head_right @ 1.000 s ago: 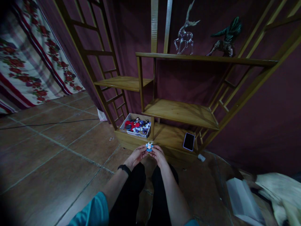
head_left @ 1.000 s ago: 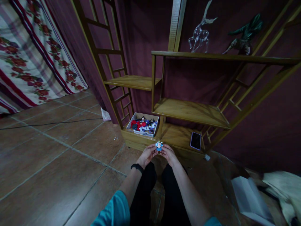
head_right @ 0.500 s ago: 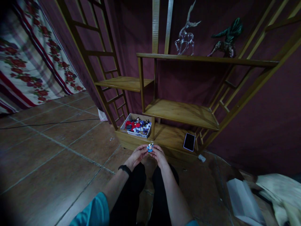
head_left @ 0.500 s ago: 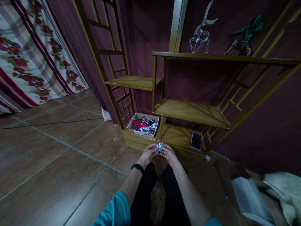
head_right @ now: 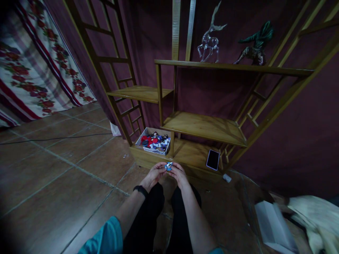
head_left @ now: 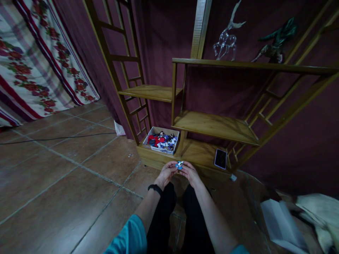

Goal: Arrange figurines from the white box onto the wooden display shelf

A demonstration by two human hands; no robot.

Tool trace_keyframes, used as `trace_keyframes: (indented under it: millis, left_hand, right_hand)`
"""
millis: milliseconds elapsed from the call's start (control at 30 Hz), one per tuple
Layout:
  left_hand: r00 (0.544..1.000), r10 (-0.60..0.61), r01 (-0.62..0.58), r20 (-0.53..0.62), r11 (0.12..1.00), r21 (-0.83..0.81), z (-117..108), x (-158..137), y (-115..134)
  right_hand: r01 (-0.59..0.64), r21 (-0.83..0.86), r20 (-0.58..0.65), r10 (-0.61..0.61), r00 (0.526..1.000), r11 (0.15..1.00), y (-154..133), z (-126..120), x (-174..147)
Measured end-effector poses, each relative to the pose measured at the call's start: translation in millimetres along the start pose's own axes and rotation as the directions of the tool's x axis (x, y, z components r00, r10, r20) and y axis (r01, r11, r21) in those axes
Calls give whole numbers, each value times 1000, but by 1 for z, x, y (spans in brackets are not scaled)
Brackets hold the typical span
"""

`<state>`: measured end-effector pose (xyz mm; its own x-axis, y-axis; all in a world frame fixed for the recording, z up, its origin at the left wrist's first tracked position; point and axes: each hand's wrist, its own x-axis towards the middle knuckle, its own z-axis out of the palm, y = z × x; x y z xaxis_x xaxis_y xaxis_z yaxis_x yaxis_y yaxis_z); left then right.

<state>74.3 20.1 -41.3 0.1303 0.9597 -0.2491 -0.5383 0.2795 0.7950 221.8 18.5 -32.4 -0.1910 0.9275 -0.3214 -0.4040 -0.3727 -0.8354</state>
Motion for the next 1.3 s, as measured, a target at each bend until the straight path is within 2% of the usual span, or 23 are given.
trace_keyframes:
  millis: [667, 1300]
  left_hand:
    - [991, -114, 108, -75, 991, -81, 9, -7, 9]
    - [986, -131, 121, -99, 987, -108, 7, -4, 7]
  right_hand:
    - [-12, -6, -68, 12, 998, 1000, -3, 3, -1]
    - [-8, -25, -75, 6, 997, 1000, -4, 5, -3]
